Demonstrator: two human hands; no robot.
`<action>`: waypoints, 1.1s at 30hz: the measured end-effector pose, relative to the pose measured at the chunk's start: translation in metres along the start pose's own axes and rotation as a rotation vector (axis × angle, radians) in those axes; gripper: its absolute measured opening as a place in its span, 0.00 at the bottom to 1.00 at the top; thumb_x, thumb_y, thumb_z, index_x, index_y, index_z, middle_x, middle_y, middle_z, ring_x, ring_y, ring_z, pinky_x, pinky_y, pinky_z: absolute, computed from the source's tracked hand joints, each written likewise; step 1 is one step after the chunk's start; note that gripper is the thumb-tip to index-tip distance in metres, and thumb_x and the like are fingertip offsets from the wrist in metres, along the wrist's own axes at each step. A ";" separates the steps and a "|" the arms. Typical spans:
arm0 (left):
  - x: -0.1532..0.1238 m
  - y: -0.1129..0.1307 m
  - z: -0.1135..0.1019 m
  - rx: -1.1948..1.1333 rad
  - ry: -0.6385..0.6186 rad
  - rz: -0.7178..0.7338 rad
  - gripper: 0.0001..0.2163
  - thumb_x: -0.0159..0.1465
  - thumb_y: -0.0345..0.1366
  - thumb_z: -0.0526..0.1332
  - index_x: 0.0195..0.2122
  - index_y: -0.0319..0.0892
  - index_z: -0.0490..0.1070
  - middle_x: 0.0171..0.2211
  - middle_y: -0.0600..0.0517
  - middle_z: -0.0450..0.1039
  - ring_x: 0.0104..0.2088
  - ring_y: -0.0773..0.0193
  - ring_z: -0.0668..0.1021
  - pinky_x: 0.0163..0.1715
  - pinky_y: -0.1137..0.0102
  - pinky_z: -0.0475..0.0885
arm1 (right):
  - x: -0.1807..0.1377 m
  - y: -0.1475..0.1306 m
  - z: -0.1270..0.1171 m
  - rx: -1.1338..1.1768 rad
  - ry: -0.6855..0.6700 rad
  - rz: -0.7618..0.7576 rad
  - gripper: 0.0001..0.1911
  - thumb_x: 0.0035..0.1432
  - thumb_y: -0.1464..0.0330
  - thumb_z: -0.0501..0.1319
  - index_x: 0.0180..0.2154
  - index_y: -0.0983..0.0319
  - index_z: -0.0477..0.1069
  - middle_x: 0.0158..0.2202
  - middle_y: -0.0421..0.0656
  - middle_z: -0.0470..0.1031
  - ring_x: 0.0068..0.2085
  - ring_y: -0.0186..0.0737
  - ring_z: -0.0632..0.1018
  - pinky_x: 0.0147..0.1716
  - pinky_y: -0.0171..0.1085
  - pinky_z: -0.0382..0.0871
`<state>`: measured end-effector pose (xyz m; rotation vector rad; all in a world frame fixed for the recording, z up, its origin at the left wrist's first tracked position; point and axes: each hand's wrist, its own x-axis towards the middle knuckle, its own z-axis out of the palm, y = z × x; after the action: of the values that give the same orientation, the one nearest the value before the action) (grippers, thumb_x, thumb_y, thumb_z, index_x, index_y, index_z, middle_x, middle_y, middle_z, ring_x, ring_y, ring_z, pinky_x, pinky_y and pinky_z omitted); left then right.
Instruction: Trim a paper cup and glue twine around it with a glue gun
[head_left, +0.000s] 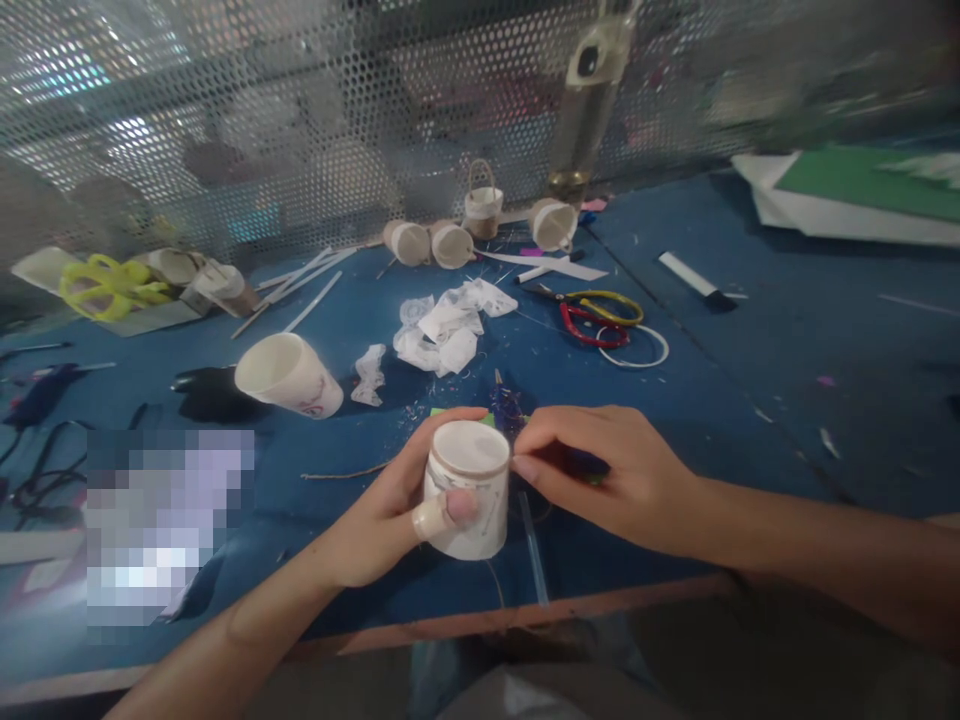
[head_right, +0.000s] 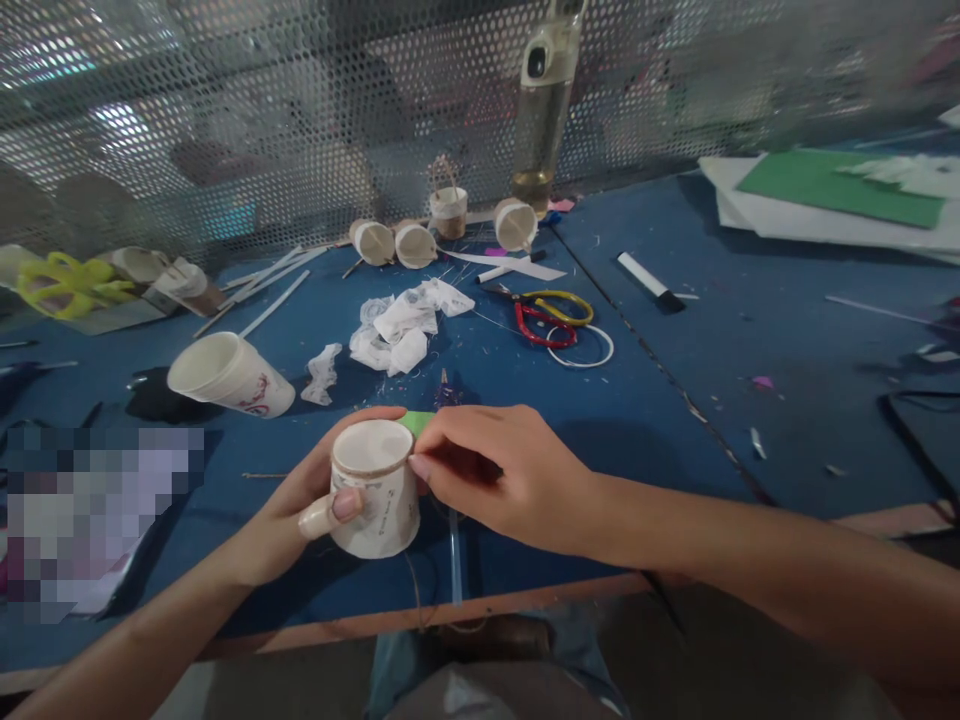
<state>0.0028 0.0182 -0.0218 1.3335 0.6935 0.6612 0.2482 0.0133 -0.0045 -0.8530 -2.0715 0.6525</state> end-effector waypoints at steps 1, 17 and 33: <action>0.000 0.000 -0.001 -0.008 0.013 0.002 0.24 0.67 0.46 0.66 0.63 0.61 0.66 0.51 0.51 0.73 0.50 0.54 0.74 0.50 0.64 0.71 | 0.000 0.001 -0.001 -0.028 -0.002 0.002 0.05 0.67 0.70 0.61 0.36 0.59 0.72 0.27 0.36 0.75 0.24 0.29 0.73 0.25 0.30 0.64; 0.009 0.015 -0.004 -0.459 0.145 0.081 0.25 0.61 0.47 0.67 0.55 0.36 0.75 0.39 0.42 0.83 0.39 0.51 0.83 0.39 0.65 0.74 | -0.004 0.006 -0.012 -0.922 -0.515 0.215 0.10 0.61 0.71 0.55 0.38 0.65 0.74 0.37 0.46 0.75 0.28 0.42 0.76 0.24 0.39 0.49; 0.018 0.004 0.002 -0.635 0.046 0.019 0.23 0.61 0.46 0.67 0.51 0.34 0.77 0.39 0.41 0.83 0.37 0.53 0.84 0.41 0.64 0.77 | -0.001 0.007 -0.007 -0.930 -0.571 0.202 0.10 0.54 0.72 0.61 0.40 0.65 0.74 0.39 0.46 0.74 0.32 0.46 0.77 0.24 0.39 0.44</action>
<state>0.0154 0.0315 -0.0194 0.7399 0.4491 0.8428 0.2572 0.0180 -0.0059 -1.5282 -2.8816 -0.0423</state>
